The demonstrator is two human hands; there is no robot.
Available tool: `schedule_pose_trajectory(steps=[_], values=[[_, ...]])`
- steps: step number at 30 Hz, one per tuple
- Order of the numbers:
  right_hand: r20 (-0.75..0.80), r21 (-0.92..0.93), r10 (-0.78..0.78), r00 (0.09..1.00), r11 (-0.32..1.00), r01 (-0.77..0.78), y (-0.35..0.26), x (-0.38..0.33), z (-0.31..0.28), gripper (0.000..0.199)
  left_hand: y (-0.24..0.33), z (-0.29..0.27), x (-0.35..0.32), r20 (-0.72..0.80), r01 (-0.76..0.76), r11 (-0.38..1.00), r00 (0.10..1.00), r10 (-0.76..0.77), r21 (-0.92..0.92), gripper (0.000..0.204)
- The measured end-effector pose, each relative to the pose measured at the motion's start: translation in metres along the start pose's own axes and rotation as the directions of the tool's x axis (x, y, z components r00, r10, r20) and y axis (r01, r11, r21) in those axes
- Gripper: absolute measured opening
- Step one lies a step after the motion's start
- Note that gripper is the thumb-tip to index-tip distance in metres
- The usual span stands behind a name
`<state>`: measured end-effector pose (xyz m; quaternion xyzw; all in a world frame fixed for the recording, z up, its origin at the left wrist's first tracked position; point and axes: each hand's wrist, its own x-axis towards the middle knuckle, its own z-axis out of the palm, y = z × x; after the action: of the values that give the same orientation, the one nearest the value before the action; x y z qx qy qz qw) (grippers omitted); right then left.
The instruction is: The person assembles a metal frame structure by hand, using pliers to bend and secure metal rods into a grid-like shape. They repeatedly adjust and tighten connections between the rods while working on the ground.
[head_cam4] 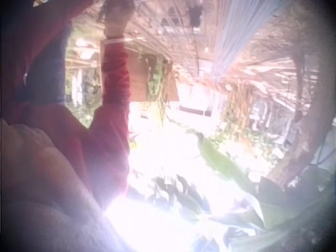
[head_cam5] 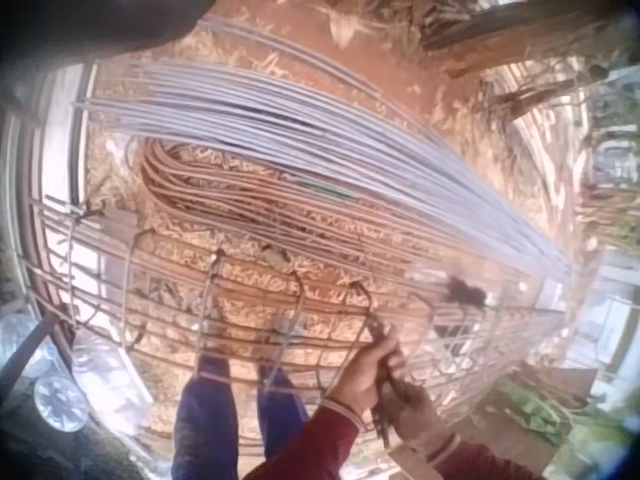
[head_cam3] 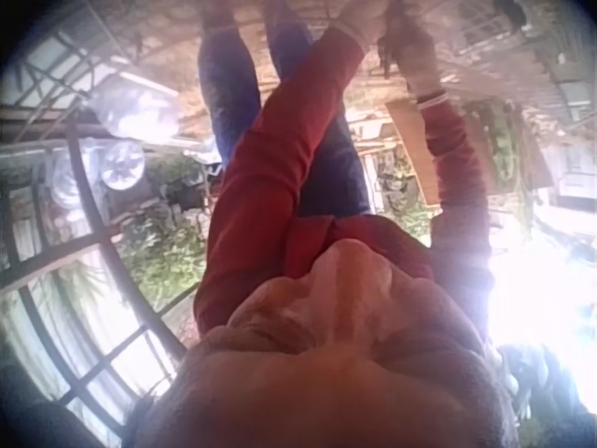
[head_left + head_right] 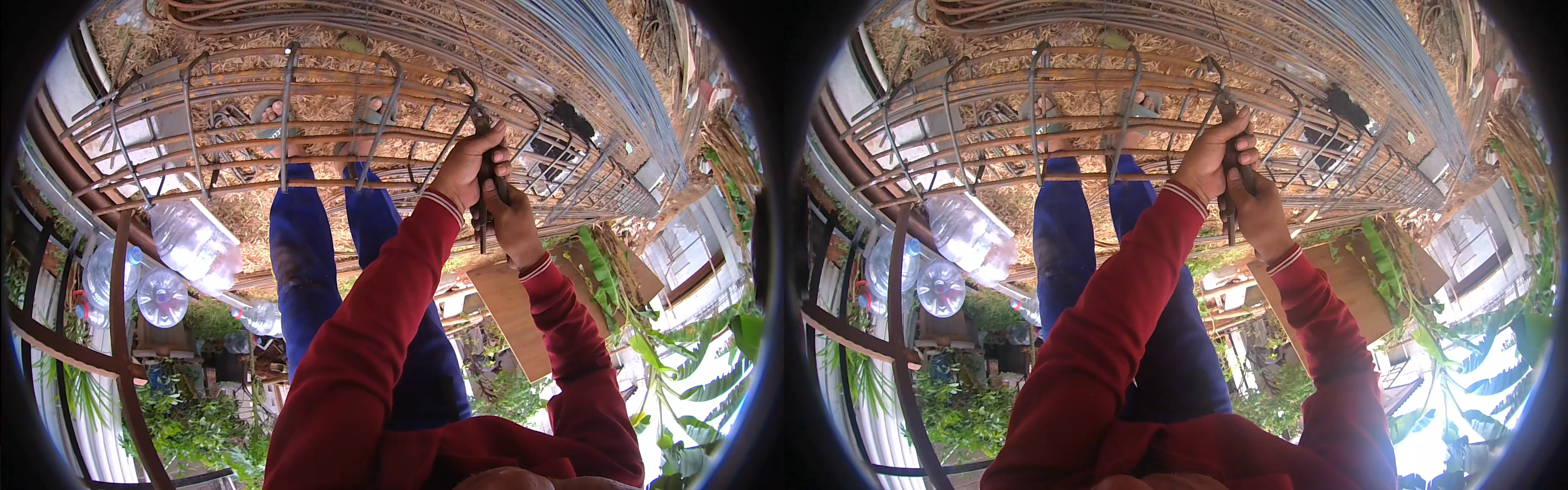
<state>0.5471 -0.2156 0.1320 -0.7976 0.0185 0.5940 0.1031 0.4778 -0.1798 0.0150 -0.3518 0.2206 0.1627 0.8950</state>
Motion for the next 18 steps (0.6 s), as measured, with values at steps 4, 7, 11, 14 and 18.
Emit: schedule_pose_trajectory(steps=[4, 7, 11, 14, 18], values=[[-0.001, -0.003, -0.071, 0.997, 0.997, 0.071, 0.015, 0.004, 0.007, 0.035, 0.002, -0.008, -0.002, 0.038, -0.011, 0.999, 0.999, 0.009, 0.038, 0.024], [0.085, 0.055, -0.015, 0.996, 0.998, 0.011, 0.003, 0.003, 0.001, 0.034, 0.001, -0.007, -0.003, 0.026, -0.015, 0.999, 1.0, 0.014, 0.035, 0.027], [0.413, 0.246, 0.221, 0.884, 0.907, -0.342, -0.044, -0.003, -0.041, 0.038, -0.01, 0.018, 0.007, 0.034, -0.021, 0.998, 0.999, 0.023, -0.059, 0.033], [0.534, 0.359, 0.183, 0.825, 0.835, -0.417, -0.045, -0.004, -0.044, 0.03, -0.01, 0.036, 0.011, -0.213, -0.015, 1.0, 0.977, 0.019, 0.022, 0.036], [0.538, 0.573, 0.049, 0.842, 0.711, -0.408, 0.0, -0.005, 0.0, 0.021, 0.015, 0.03, 0.0, -0.377, 0.174, 0.963, 0.922, -0.086, 0.206, 0.041]])
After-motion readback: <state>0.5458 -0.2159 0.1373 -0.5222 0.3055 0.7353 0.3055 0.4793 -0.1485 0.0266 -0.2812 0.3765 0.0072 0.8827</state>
